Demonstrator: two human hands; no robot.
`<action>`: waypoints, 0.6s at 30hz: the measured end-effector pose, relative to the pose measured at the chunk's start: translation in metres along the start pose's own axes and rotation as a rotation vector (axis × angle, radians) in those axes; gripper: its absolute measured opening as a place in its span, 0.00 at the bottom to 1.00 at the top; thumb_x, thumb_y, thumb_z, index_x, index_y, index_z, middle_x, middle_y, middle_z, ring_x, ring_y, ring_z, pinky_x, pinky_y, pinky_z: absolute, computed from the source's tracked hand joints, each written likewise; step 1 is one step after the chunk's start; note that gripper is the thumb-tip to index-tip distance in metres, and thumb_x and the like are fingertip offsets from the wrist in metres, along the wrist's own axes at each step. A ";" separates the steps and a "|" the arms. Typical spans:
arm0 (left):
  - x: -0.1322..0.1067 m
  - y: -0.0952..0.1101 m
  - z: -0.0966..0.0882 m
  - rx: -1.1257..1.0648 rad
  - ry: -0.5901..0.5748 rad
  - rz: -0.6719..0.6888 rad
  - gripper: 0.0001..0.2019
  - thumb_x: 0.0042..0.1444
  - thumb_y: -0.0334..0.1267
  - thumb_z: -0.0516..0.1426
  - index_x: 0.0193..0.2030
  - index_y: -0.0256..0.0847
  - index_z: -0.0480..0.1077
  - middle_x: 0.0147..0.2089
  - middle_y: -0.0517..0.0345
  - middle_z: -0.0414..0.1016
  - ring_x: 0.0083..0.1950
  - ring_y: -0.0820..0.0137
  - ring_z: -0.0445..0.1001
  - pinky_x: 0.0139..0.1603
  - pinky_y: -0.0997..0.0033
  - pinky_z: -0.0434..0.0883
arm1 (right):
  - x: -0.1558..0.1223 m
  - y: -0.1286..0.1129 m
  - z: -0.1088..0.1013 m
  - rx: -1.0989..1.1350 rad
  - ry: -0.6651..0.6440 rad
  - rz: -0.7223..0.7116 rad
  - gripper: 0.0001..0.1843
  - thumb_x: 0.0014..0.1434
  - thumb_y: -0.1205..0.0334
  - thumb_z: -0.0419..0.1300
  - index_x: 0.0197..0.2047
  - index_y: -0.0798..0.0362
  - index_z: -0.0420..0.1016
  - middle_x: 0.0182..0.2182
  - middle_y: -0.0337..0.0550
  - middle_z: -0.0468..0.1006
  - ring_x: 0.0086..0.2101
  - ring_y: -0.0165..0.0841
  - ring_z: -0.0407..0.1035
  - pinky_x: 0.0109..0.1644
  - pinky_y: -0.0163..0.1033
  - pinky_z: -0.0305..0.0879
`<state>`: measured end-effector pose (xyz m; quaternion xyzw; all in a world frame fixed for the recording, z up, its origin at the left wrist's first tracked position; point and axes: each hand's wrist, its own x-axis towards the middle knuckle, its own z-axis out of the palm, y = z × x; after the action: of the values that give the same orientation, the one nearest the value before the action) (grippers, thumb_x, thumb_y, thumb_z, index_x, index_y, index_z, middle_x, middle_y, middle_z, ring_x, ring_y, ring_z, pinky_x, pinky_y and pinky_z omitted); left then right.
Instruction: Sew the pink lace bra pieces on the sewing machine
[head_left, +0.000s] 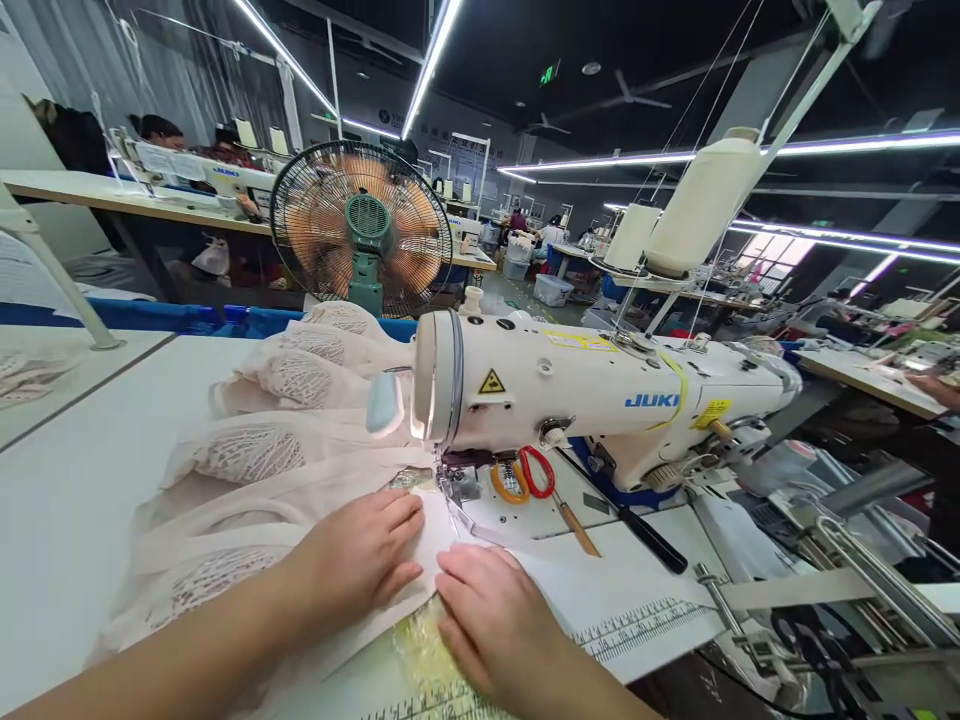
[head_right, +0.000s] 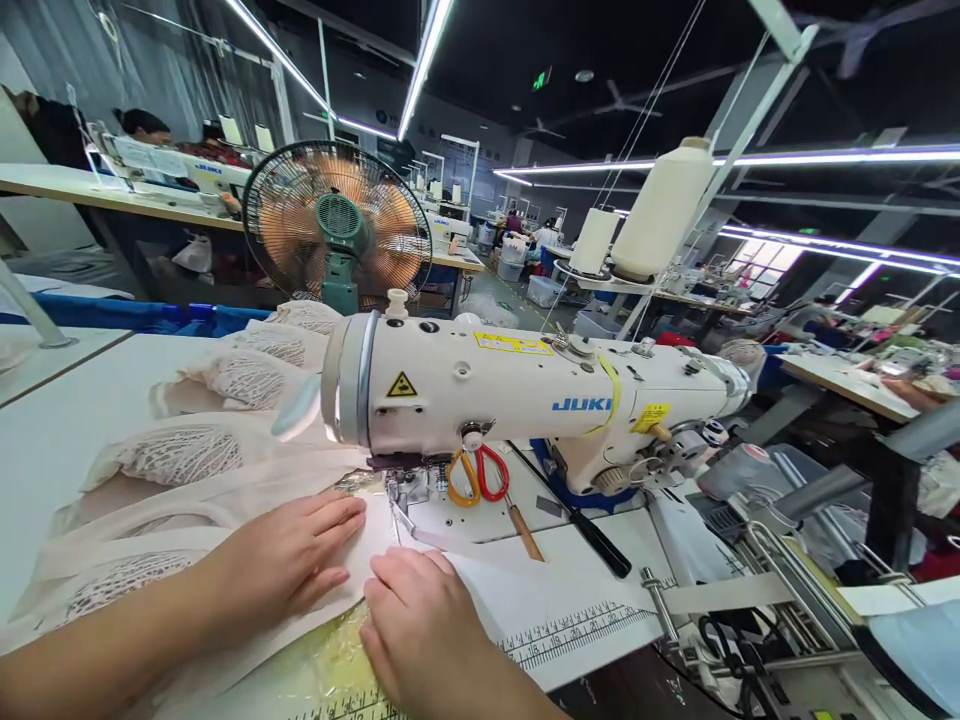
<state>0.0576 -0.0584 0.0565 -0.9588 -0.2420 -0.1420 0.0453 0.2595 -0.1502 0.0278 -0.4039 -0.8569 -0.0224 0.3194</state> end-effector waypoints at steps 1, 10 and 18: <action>-0.001 -0.001 0.005 -0.008 0.030 0.003 0.17 0.59 0.42 0.51 0.46 0.35 0.74 0.47 0.46 0.77 0.48 0.59 0.74 0.48 0.62 0.74 | 0.000 0.000 0.000 0.020 -0.007 -0.025 0.12 0.61 0.64 0.49 0.45 0.55 0.70 0.45 0.48 0.76 0.45 0.38 0.69 0.49 0.44 0.68; -0.002 -0.016 0.034 0.052 0.079 0.025 0.21 0.60 0.46 0.48 0.48 0.32 0.73 0.53 0.41 0.75 0.51 0.55 0.74 0.50 0.57 0.74 | -0.002 0.001 0.008 -0.071 0.115 0.002 0.17 0.66 0.58 0.46 0.49 0.55 0.71 0.50 0.46 0.76 0.48 0.36 0.71 0.57 0.40 0.66; 0.012 -0.022 0.032 0.024 -0.015 -0.032 0.22 0.60 0.44 0.48 0.51 0.31 0.72 0.53 0.39 0.74 0.53 0.52 0.73 0.51 0.54 0.73 | -0.004 0.005 0.011 -0.114 0.105 0.049 0.20 0.67 0.54 0.47 0.53 0.56 0.71 0.54 0.45 0.74 0.53 0.37 0.68 0.61 0.39 0.63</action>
<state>0.0652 -0.0282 0.0301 -0.9552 -0.2593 -0.1327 0.0526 0.2589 -0.1466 0.0163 -0.4407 -0.8261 -0.0846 0.3410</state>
